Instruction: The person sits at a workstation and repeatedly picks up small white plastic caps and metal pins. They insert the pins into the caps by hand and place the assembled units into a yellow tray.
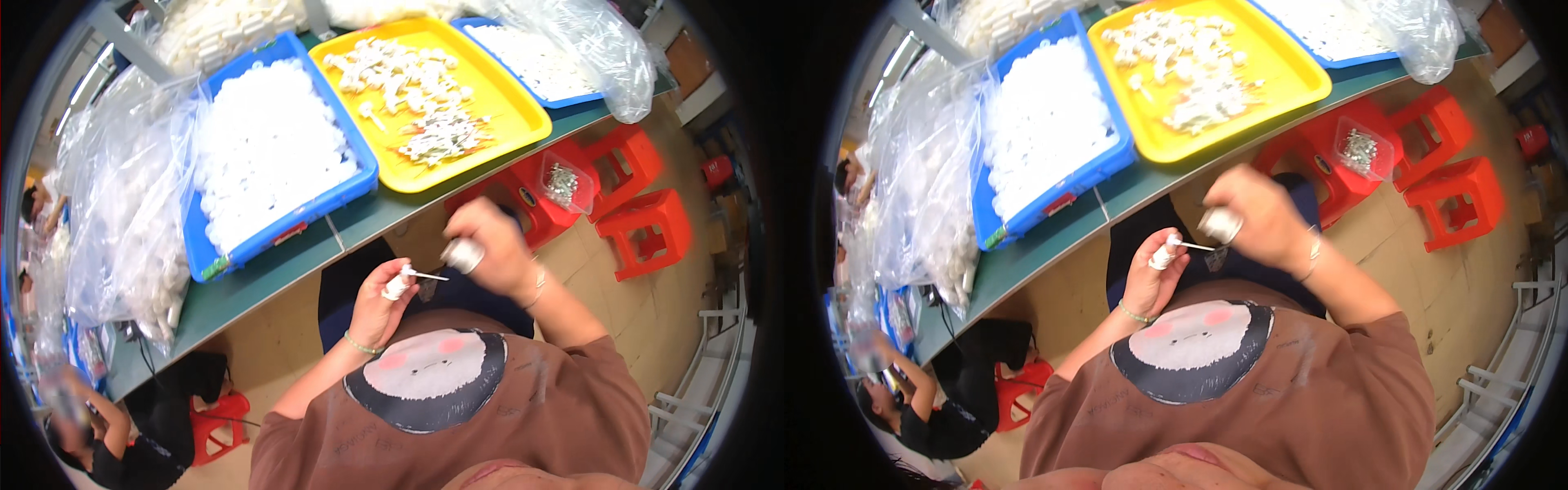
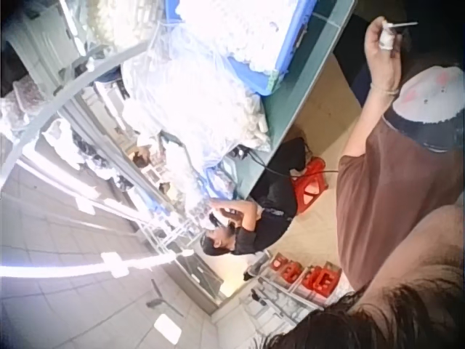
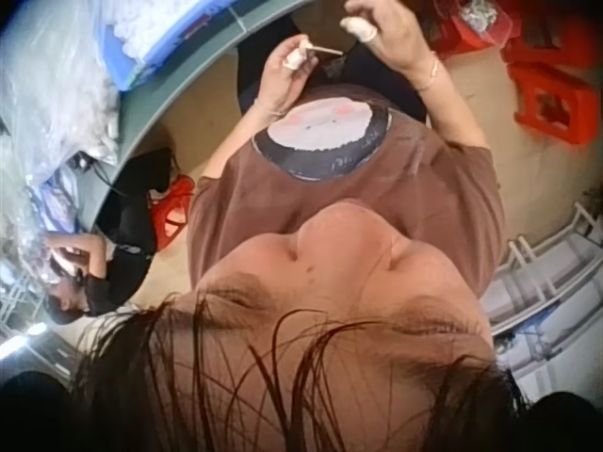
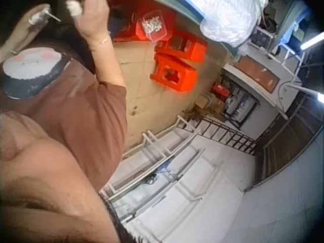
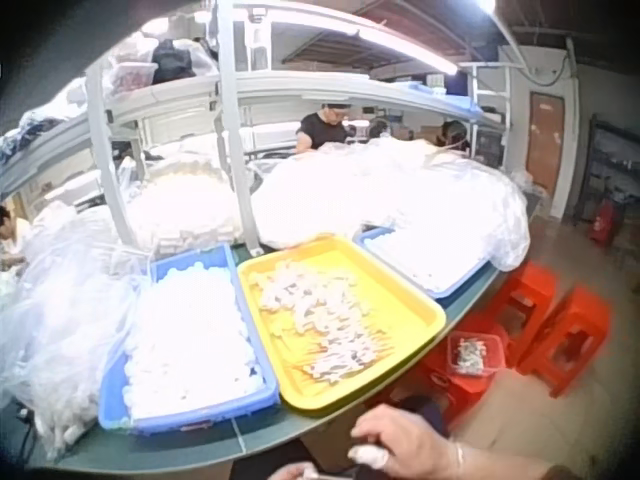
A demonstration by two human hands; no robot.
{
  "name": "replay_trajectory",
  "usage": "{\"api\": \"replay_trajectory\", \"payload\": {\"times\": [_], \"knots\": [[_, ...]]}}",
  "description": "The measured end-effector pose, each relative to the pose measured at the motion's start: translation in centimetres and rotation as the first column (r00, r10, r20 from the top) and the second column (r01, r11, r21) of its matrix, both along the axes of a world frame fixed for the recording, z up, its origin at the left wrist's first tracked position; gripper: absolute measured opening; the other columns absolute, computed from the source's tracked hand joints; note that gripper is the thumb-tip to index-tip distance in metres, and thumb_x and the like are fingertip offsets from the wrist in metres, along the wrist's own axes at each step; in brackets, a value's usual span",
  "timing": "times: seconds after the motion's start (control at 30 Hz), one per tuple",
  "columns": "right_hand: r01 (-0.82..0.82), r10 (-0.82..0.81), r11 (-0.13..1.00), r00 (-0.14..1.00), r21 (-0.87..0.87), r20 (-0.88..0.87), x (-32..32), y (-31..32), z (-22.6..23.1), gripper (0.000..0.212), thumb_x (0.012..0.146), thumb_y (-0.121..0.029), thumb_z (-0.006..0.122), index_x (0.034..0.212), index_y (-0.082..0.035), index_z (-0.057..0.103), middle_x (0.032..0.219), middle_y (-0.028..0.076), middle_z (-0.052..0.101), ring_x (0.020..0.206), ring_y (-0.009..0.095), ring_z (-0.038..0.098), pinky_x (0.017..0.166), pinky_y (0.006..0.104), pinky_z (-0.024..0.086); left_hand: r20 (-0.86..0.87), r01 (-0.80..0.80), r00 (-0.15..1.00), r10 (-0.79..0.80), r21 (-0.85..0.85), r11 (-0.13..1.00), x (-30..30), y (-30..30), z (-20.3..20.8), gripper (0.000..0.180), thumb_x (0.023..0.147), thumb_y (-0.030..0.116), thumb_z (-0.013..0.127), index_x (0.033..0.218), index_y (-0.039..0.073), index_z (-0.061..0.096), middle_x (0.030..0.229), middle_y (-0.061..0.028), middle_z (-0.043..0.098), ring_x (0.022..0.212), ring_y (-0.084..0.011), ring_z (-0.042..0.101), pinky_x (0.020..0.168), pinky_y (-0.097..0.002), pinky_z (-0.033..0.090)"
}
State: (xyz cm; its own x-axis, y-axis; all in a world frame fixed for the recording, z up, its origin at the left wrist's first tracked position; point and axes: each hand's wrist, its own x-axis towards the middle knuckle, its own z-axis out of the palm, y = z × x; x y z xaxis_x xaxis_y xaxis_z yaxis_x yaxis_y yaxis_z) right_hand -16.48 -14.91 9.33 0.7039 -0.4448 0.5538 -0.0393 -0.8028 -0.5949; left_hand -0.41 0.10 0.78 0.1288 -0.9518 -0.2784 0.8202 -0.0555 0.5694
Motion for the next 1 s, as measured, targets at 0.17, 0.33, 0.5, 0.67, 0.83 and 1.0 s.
{"api": "replay_trajectory", "payload": {"times": [0.17, 0.33, 0.5, 0.67, 0.83, 1.0], "knots": [[0.563, -0.599, 0.745, 0.800, -0.358, 0.010, -5.1, -16.2, 7.5, 0.020, 0.081, -0.002, 0.054, 0.099, -0.001, 0.062, 0.092, 0.016, 0.064, 0.083, 0.030, 0.062, 0.074, 0.0355, 0.049, -0.036, 0.004, 0.999, -0.008, -0.107, 0.994, 0.0, -0.6, 0.0, 0.023, 0.090, 0.011, 0.062, 0.110, 0.008, 0.053, 0.107, -0.0016, 0.057, 0.091, -0.0093, 0.059, 0.083, -0.0251, 0.053], [0.404, -0.492, 0.869, 0.769, -0.287, -0.408, -4.8, -24.2, 6.7, 0.020, 0.074, -0.003, 0.059, 0.091, -0.001, 0.069, 0.091, 0.018, 0.068, 0.088, 0.031, 0.065, 0.080, 0.0357, 0.050, -0.083, -0.007, 0.997, -0.003, -0.119, 0.993, 0.0, -0.6, -0.2, 0.023, 0.091, 0.010, 0.060, 0.113, 0.008, 0.053, 0.110, -0.0039, 0.057, 0.094, -0.0108, 0.060, 0.085, -0.0259, 0.053], [0.457, -0.514, 0.857, 0.718, -0.240, -0.469, -4.8, -25.8, 6.1, 0.016, 0.075, -0.005, 0.062, 0.088, -0.002, 0.070, 0.084, 0.018, 0.068, 0.081, 0.029, 0.066, 0.076, 0.0359, 0.051, -0.088, -0.014, 0.996, 0.005, -0.095, 0.995, 0.3, -0.8, 0.3, 0.025, 0.092, 0.011, 0.059, 0.115, 0.009, 0.052, 0.120, -0.0093, 0.058, 0.098, -0.0144, 0.063, 0.087, -0.0277, 0.054], [0.518, -0.587, 0.809, 0.691, -0.278, -0.421, -5.0, -24.5, 5.9, 0.018, 0.074, -0.005, 0.063, 0.090, -0.002, 0.069, 0.087, 0.017, 0.068, 0.084, 0.029, 0.065, 0.079, 0.0351, 0.050, -0.118, -0.024, 0.993, 0.011, -0.108, 0.994, 0.5, -0.4, 0.0, 0.025, 0.092, 0.011, 0.058, 0.115, 0.009, 0.051, 0.118, -0.0097, 0.059, 0.098, -0.0153, 0.064, 0.086, -0.0282, 0.055], [0.415, -0.478, 0.877, 0.800, -0.240, -0.363, -5.4, -25.5, 5.4, 0.017, 0.074, -0.006, 0.063, 0.090, -0.002, 0.068, 0.085, 0.016, 0.067, 0.084, 0.030, 0.064, 0.077, 0.0358, 0.050, -0.117, 0.007, 0.993, -0.021, -0.116, 0.993, 0.0, -0.5, 0.0, 0.023, 0.093, 0.012, 0.057, 0.115, 0.010, 0.051, 0.117, -0.0090, 0.059, 0.097, -0.0151, 0.064, 0.086, -0.0279, 0.055], [0.366, -0.579, 0.811, 0.613, -0.456, -0.538, -3.3, -25.1, 7.2, 0.017, 0.074, -0.006, 0.064, 0.090, -0.002, 0.068, 0.083, 0.015, 0.067, 0.080, 0.029, 0.064, 0.074, 0.0361, 0.050, -0.118, -0.018, 0.993, 0.003, -0.121, 0.993, 0.3, -0.1, 0.0, 0.026, 0.092, 0.010, 0.058, 0.117, 0.008, 0.050, 0.118, -0.0122, 0.058, 0.099, -0.0165, 0.063, 0.089, -0.0290, 0.053]]}}
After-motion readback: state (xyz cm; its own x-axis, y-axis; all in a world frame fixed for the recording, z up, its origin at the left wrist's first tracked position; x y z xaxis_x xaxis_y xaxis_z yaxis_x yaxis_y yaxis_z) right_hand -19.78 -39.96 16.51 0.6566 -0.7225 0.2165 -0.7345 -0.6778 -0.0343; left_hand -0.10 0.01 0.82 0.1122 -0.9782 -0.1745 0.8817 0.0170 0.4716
